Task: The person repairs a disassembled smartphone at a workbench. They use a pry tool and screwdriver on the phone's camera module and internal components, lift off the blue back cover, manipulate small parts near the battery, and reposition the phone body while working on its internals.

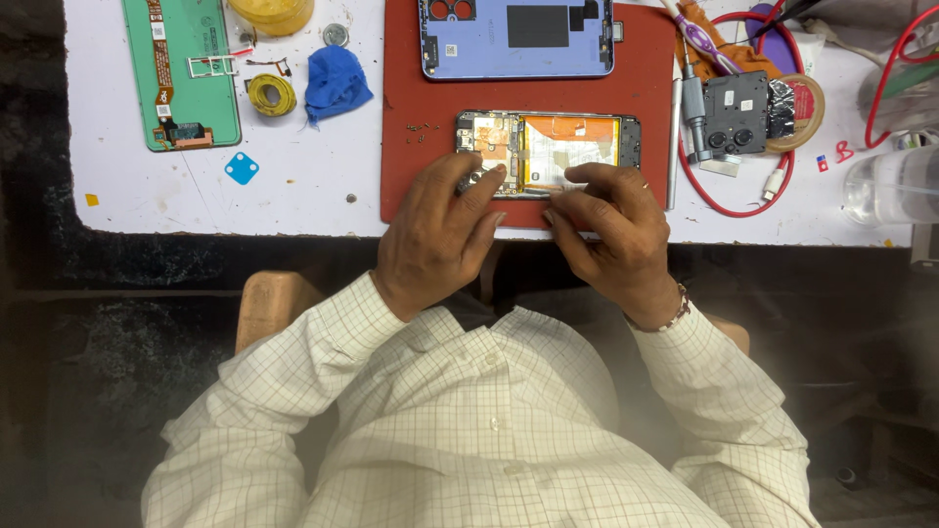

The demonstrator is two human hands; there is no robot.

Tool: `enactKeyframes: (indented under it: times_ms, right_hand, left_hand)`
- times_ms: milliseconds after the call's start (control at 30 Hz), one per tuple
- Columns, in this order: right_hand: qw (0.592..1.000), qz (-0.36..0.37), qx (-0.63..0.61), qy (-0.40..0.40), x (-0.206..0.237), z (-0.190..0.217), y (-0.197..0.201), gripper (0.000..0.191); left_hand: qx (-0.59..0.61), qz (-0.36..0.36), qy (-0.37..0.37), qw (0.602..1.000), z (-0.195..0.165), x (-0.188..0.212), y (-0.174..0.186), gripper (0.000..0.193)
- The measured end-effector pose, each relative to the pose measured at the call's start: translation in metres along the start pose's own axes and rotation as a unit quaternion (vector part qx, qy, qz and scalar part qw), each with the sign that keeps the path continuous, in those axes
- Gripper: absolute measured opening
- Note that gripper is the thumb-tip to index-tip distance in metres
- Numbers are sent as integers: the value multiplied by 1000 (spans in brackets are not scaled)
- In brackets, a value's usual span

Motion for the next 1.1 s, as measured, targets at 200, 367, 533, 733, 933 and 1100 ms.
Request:
enactKeyframes:
  times_ms: [200, 367, 533, 733, 933, 1100]
  right_hand:
    - [999, 28, 14, -31, -2, -8, -6, 21]
    - [998, 39, -21, -37, -4, -12, -10, 17]
    - [998, 34, -29, -33, -4, -14, -10, 17]
    - [998, 38, -41, -42, -4, -17, -10, 21]
    - [996, 43, -65, -53, -5, -20, -10, 24]
    - [996, 36, -66, -57, -2, -23, -9, 25]
  left_hand:
    - [113, -17, 109, 987, 19, -12, 16, 41]
    - [6, 7, 80, 997, 57, -43, 36, 53]
    - [-71, 69, 58, 993, 98, -81, 42, 74]
    - [-82, 153, 89, 981, 122, -107, 31, 87]
    - [-103, 170, 108, 974, 122, -109, 29, 82]
    - [-97, 134, 68, 984, 114, -106, 40, 70]
Point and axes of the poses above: each hand's wrist, its own x-axis away from the middle knuckle, its own y-axis out of the back of the hand, z = x × y, the point moved 6 cm from there along -x, towards the middle knuckle, and after that the axes turned 3 degrees about -y, right-handed, at the moved point
